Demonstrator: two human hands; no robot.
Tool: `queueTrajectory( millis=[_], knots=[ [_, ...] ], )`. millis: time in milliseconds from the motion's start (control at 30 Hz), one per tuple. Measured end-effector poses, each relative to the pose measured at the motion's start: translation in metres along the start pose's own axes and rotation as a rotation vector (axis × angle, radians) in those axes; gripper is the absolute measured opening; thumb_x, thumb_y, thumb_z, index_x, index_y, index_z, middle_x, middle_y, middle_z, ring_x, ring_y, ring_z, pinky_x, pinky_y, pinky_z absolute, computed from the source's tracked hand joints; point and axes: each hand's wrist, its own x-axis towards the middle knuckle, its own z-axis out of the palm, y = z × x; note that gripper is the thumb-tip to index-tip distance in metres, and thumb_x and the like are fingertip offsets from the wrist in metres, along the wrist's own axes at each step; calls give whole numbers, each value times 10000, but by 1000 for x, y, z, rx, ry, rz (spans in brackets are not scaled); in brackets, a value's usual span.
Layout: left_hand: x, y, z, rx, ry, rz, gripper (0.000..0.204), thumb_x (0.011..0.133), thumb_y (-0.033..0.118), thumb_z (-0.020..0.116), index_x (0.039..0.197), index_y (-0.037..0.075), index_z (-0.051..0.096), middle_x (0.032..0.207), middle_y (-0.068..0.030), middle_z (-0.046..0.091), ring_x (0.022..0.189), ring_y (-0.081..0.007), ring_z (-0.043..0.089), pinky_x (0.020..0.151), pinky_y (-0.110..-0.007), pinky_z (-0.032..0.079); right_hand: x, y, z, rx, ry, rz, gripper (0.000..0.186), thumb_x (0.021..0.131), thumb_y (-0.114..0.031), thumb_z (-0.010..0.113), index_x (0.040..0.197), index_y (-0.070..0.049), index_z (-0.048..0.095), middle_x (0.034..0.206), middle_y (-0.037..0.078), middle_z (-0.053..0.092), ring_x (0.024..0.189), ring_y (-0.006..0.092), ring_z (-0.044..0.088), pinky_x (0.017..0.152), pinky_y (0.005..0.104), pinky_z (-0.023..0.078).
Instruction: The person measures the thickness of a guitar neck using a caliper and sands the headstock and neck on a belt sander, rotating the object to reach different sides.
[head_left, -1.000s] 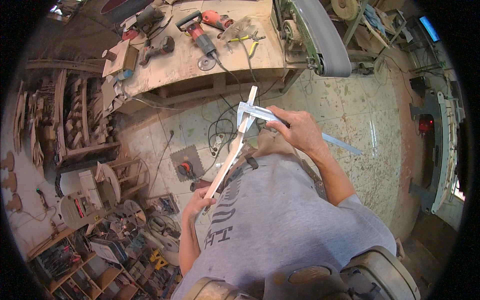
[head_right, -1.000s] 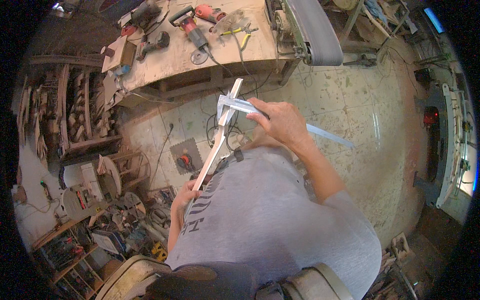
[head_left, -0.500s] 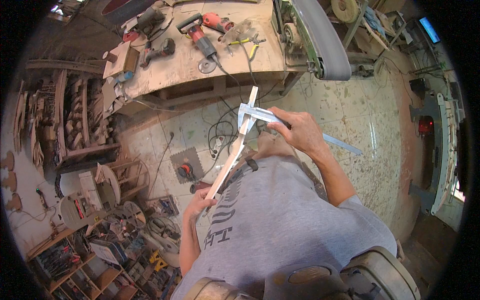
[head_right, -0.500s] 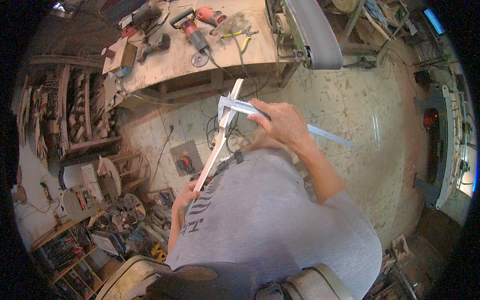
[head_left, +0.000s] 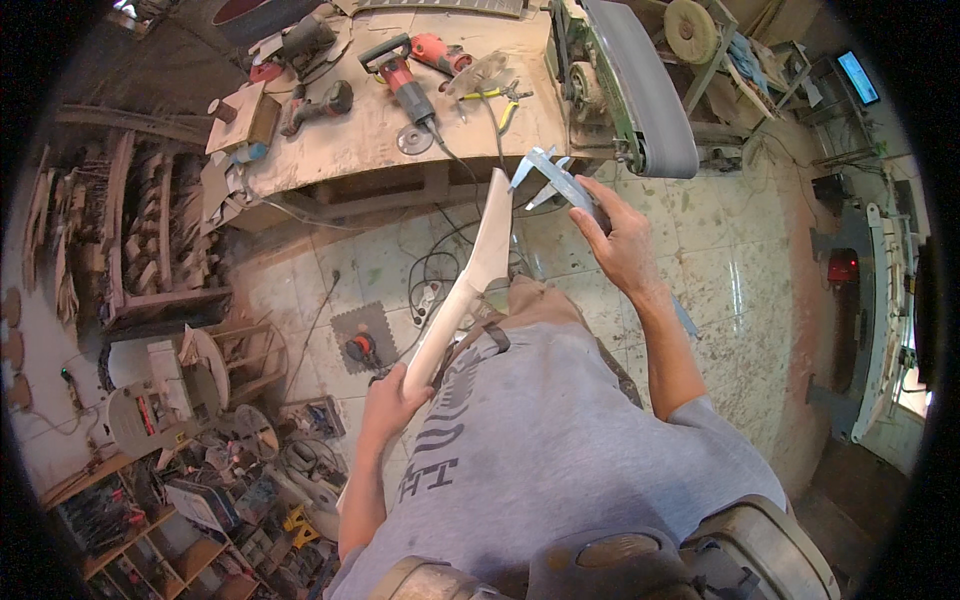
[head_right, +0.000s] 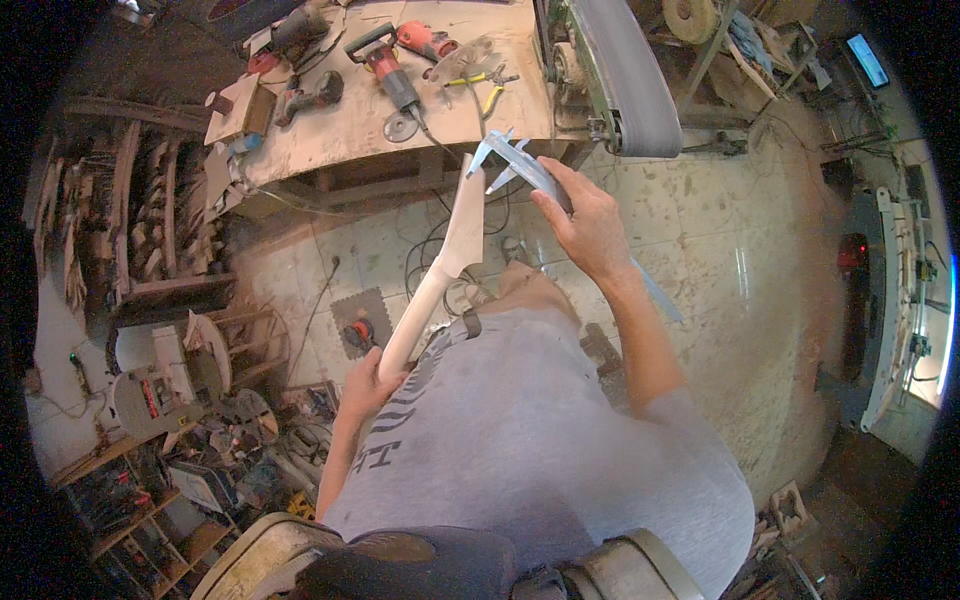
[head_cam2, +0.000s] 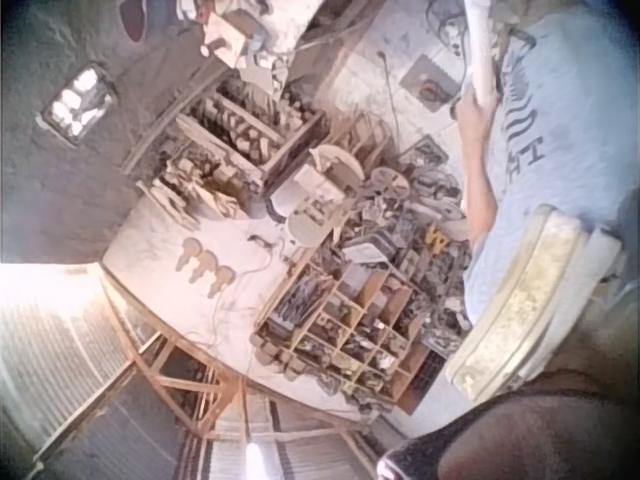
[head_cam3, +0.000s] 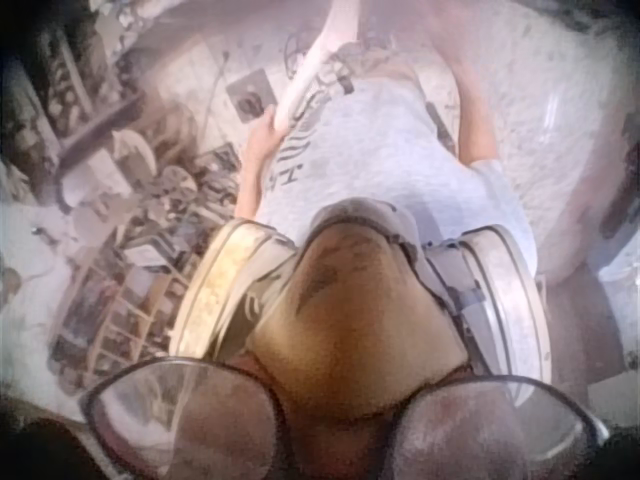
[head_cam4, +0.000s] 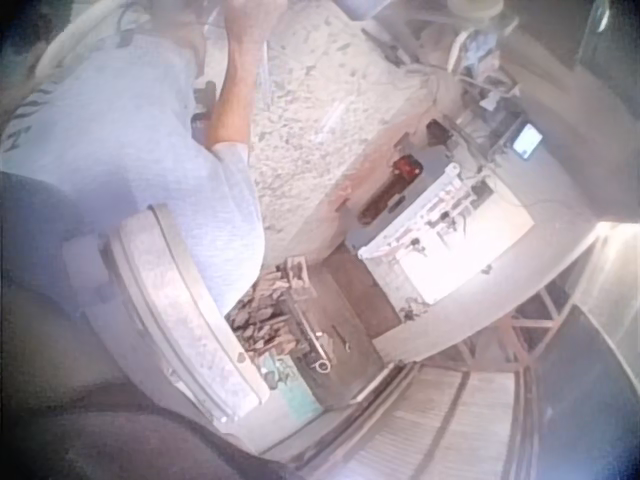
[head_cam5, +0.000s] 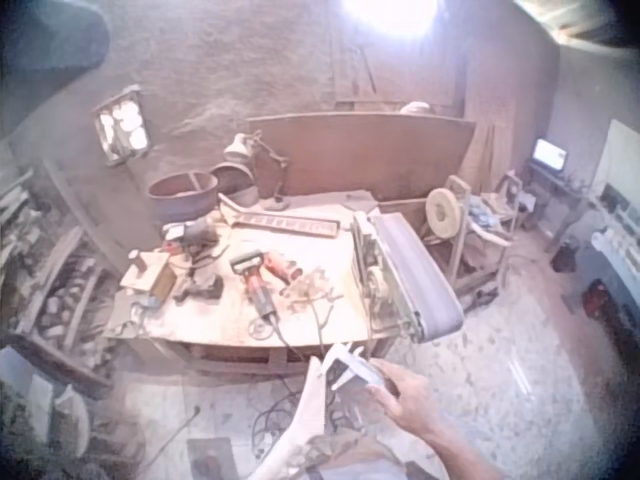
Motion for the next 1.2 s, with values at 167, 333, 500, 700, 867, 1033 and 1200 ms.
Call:
queueTrajectory(
  millis=[167, 333, 500, 700, 867, 1033, 1200],
  knots=[
    [-13, 44, -6, 306, 163, -71, 260, 926, 276, 718, 1004, 81, 564, 838, -182, 689, 758, -399, 687, 638, -519, 518, 3, 8, 12, -142, 10, -40, 411, 982, -272, 698, 1340, -76, 651, 1059, 177, 724, 906, 369, 711, 782, 450, 564],
    [-20, 44, -8, 339, 301, -23, 235, 915, 247, 711, 979, 83, 554, 782, -145, 651, 744, -381, 675, 631, -523, 514, 0, 30, 21, -212, -30, 3, 398, 991, -279, 680, 1339, -89, 652, 1012, 168, 713, 895, 379, 705, 776, 465, 559],
    [-21, 40, -6, 345, 350, 5, 235, 916, 246, 708, 964, 83, 546, 795, -136, 650, 739, -369, 672, 628, -511, 515, 0, 51, 36, -204, -39, -15, 404, 996, -291, 671, 1345, -91, 646, 1013, 168, 712, 905, 382, 705, 780, 471, 558],
    [-23, 44, -5, 329, 350, -11, 226, 918, 243, 704, 959, 88, 544, 800, -130, 654, 759, -363, 679, 628, -506, 518, 5, 45, 39, -207, -85, 66, 398, 963, -254, 719, 1317, -75, 682, 1142, 195, 732, 1023, 389, 707, 868, 445, 559],
    [-24, 50, -5, 323, 342, -16, 208, 922, 235, 700, 960, 92, 554, 822, -127, 672, 769, -360, 685, 637, -502, 521, 5, 55, 45, -208, -90, 77, 403, 966, -284, 718, 1321, -96, 684, 1178, 185, 732, 1033, 392, 710, 862, 451, 561],
    [-26, 59, -9, 314, 332, -15, 187, 924, 231, 700, 951, 98, 570, 822, -129, 675, 761, -363, 681, 639, -503, 517, 4, 61, 47, -264, -81, 89, 408, 970, -364, 707, 1300, -124, 695, 1104, 175, 752, 967, 393, 722, 813, 461, 567],
    [-25, 62, -6, 310, 337, -12, 185, 922, 228, 702, 945, 99, 572, 792, -135, 653, 731, -368, 670, 626, -508, 511, 2, 64, 46, -349, -73, 115, 419, 966, -419, 702, 1280, -142, 704, 1001, 169, 761, 882, 386, 728, 737, 463, 562]
  ],
)
